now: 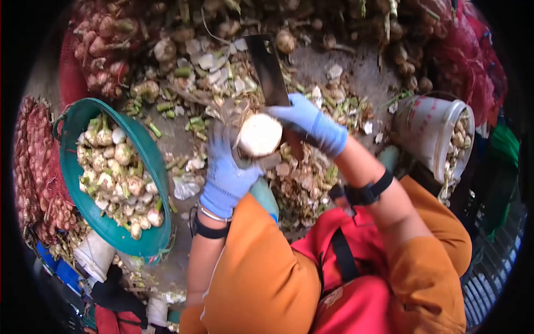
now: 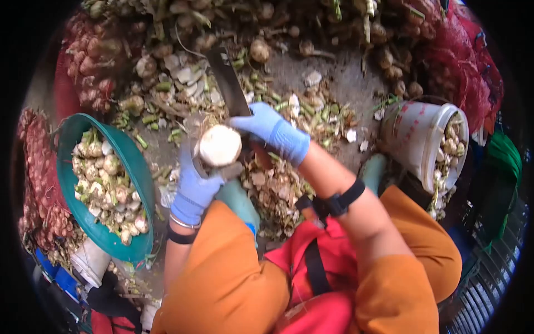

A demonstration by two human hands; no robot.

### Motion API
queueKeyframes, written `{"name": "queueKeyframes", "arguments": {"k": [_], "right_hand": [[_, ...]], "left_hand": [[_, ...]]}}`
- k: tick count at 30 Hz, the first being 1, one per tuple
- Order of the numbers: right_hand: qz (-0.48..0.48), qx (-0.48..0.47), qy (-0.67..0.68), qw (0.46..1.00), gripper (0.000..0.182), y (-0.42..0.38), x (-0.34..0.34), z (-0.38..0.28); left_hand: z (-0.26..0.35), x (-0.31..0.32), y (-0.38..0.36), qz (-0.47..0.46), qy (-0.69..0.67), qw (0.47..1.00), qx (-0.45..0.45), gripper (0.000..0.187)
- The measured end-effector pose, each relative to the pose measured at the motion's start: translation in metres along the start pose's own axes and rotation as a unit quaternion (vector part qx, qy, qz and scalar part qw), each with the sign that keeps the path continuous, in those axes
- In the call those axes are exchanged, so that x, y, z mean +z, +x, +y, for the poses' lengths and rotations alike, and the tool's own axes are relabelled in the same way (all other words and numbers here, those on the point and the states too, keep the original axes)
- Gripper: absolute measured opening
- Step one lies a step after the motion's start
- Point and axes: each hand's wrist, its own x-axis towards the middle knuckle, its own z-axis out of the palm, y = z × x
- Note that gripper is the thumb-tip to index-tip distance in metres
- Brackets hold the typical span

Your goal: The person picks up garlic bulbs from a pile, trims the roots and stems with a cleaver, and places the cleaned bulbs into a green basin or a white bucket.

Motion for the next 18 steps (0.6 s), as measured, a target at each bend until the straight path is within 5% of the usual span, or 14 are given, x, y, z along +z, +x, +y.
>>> {"name": "queueKeyframes", "arguments": {"k": [1, 2, 4, 5, 6, 7, 8, 11, 12, 13, 14, 16, 17, 18], "right_hand": [[0.005, -0.032, 0.012, 0.999, 0.027, 0.002, 0.0, 0.002], [0.009, -0.055, 0.03, 0.998, 0.026, -0.001, 0.005, -0.001], [-0.051, -0.024, -0.13, 0.99, 0.024, -0.027, 0.011, -0.039], [-0.045, -0.137, -0.254, 0.956, 0.023, -0.03, 0.014, -0.04], [-0.037, -0.252, -0.374, 0.892, 0.023, -0.028, 0.015, -0.04], [-0.018, -0.315, -0.45, 0.836, 0.024, -0.027, 0.013, -0.038], [-0.021, -0.314, -0.451, 0.835, 0.024, -0.023, 0.009, -0.037], [-0.012, -0.048, -0.623, 0.78, 0.023, 0.003, -0.02, -0.04], [-0.003, 0.027, -0.661, 0.75, 0.023, 0.013, -0.035, -0.04], [0.006, 0.005, -0.655, 0.755, 0.024, 0.021, -0.048, -0.035], [0.023, -0.005, -0.616, 0.788, 0.027, 0.027, -0.052, -0.036], [0.056, -0.108, -0.591, 0.798, 0.029, 0.028, -0.034, -0.05], [0.083, -0.184, -0.586, 0.785, 0.032, 0.046, -0.035, -0.037], [0.066, -0.126, -0.593, 0.793, 0.034, 0.052, -0.021, -0.053]], "left_hand": [[-0.011, 0.0, 0.005, -0.015, 0.071, 0.997, 0.037, 0.096], [0.0, 0.003, 0.003, -0.051, -0.068, 0.996, 0.04, 0.095], [-0.04, -0.01, -0.009, -0.06, -0.335, 0.933, -0.116, 0.075], [-0.04, -0.015, -0.014, -0.075, -0.4, 0.901, -0.151, 0.063], [-0.033, -0.018, -0.01, -0.037, -0.288, 0.935, -0.205, 0.051], [-0.037, -0.018, -0.01, -0.017, -0.205, 0.973, -0.104, 0.046], [-0.033, -0.014, -0.009, 0.029, -0.189, 0.98, -0.063, 0.042], [0.0, -0.019, 0.003, 0.157, -0.176, 0.97, -0.055, 0.045], [-0.006, -0.035, 0.008, 0.182, 0.002, 0.98, 0.074, 0.044], [-0.008, -0.054, 0.006, 0.223, 0.093, 0.964, 0.11, 0.043], [-0.008, -0.073, 0.002, 0.257, -0.042, 0.965, 0.036, 0.043], [-0.002, -0.103, -0.012, 0.235, -0.288, 0.926, 0.059, 0.053], [-0.007, -0.133, -0.009, -0.015, -0.53, 0.841, 0.11, 0.049], [0.015, -0.126, -0.006, -0.059, -0.608, 0.777, 0.152, 0.046]]}}
